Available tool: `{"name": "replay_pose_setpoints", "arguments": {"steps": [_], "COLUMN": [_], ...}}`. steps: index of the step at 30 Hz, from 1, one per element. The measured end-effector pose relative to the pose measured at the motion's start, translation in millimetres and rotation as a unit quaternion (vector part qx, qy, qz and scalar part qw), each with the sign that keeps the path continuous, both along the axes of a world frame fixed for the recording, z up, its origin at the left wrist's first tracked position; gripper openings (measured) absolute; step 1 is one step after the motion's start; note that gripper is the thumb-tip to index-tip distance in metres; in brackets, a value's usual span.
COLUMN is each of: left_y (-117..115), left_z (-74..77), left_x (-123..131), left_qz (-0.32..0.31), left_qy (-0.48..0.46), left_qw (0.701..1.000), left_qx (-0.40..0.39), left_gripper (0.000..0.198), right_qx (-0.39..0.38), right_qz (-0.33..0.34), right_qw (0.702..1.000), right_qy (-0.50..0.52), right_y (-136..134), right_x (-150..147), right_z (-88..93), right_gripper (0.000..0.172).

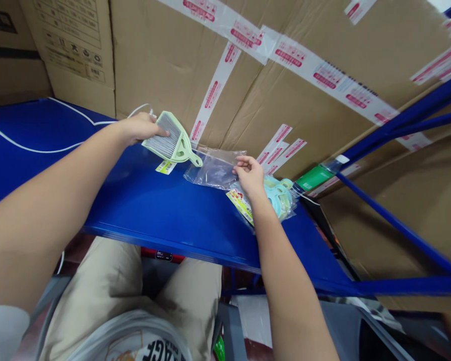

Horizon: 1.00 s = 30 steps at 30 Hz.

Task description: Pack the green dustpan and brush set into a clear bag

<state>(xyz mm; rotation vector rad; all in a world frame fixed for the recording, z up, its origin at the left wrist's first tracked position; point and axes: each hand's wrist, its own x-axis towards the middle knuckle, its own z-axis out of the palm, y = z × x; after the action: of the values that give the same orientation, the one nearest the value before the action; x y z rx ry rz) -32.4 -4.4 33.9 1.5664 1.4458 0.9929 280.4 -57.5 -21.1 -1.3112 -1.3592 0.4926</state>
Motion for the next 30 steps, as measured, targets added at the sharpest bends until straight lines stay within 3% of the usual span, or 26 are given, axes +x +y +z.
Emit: {"name": "replay_pose_setpoints", "arguments": {"steps": [10, 21, 30], "left_y": [-6, -18, -20], "left_z": [3.4, -9.6, -10.5], "left_x": [7, 44, 44], "left_qz": [-0.011, -0.030, -0.045], "left_qy": [-0.077, -0.201, -0.242], "left_qw": [0.996, 0.978, 0.965], "left_qx": [-0.043, -0.053, -0.086], "left_gripper": [0.028, 0.016, 0.012], "right_qx": [0.057, 0.105, 0.088], "right_qz": [0.032, 0.066, 0.065], "right_qw": [0.997, 0.992, 0.994], "right_qy": [0.035, 0.024, 0.022], "right_y": [-6, -1, -9], "right_x": [-7, -13, -20], "right_z": [0.7, -5.9, -0.6], "right_gripper": [0.022, 0.019, 0.021]}}
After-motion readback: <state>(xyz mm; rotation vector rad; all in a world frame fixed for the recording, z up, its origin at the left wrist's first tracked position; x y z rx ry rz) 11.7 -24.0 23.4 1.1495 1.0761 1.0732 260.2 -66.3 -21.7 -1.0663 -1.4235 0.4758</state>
